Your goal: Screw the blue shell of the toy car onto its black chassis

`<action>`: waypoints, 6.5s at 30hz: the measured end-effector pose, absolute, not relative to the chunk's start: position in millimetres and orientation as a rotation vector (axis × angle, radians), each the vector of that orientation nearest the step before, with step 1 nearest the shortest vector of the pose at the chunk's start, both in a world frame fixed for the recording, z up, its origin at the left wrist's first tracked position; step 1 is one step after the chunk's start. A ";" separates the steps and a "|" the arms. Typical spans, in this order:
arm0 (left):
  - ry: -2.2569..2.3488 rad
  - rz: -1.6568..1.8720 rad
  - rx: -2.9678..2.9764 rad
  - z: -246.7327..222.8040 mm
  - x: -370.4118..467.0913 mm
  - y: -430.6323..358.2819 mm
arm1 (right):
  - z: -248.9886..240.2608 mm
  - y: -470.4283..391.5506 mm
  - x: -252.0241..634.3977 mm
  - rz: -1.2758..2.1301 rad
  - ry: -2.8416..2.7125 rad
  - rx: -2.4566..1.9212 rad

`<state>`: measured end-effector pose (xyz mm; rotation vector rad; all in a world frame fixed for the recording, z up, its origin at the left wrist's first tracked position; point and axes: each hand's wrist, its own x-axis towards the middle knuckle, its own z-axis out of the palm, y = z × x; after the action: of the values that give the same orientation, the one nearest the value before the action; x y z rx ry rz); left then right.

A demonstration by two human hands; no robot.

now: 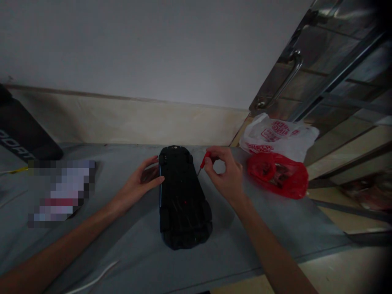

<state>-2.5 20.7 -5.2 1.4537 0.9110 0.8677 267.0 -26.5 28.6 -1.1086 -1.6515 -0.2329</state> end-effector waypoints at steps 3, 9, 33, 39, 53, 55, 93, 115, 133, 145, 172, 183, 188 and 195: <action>0.987 0.960 1.594 0.0 -1.4 16.4 | 28.7 -26.4 267.2 -0.219 -1.654 -1.103; 0.972 0.906 1.862 6.4 -5.1 9.5 | 30.7 -25.5 266.5 -0.155 -1.673 -1.062; 0.721 0.572 1.707 0.1 -16.3 14.5 | 35.0 -27.9 262.8 -0.004 -1.772 -1.210; 0.714 0.561 1.700 1.3 -14.8 14.3 | 30.9 -27.6 263.0 0.010 -1.747 -1.267; 0.695 0.554 1.741 4.6 -14.1 14.9 | 32.3 -30.3 257.8 -0.003 -1.785 -1.213; 0.699 0.558 1.746 4.0 -14.1 14.8 | 32.6 -31.3 258.6 -0.021 -1.794 -1.179; 0.679 0.555 1.714 7.9 -11.7 8.4 | 32.1 -35.9 257.6 -0.193 -1.698 -1.314; 0.638 0.566 1.741 6.7 -10.3 8.4 | 34.5 -37.6 258.2 -0.240 -1.693 -1.315; 0.616 0.556 1.739 2.4 -10.9 9.6 | 38.7 -41.9 257.4 -0.259 -1.750 -1.272; 0.610 0.570 1.777 0.7 -11.9 11.3 | 33.6 -39.7 258.3 -0.264 -1.737 -1.249; 0.638 0.557 1.693 4.9 -12.0 8.9 | 28.9 -34.2 253.8 -0.119 -1.634 -1.344; 0.650 0.571 1.742 1.0 -15.2 12.0 | 31.7 -15.9 269.0 0.245 -1.314 -1.296; 0.631 0.586 1.736 2.4 -13.9 10.0 | 49.2 -20.1 239.7 0.334 -1.555 -1.258; 0.604 0.600 1.726 -2.6 -14.4 11.7 | 65.9 -16.8 206.8 0.258 -2.007 -1.171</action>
<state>-14.4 11.7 -2.6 1.7261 0.6039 0.5999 206.8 -16.8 65.9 -1.1706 -2.0072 0.2579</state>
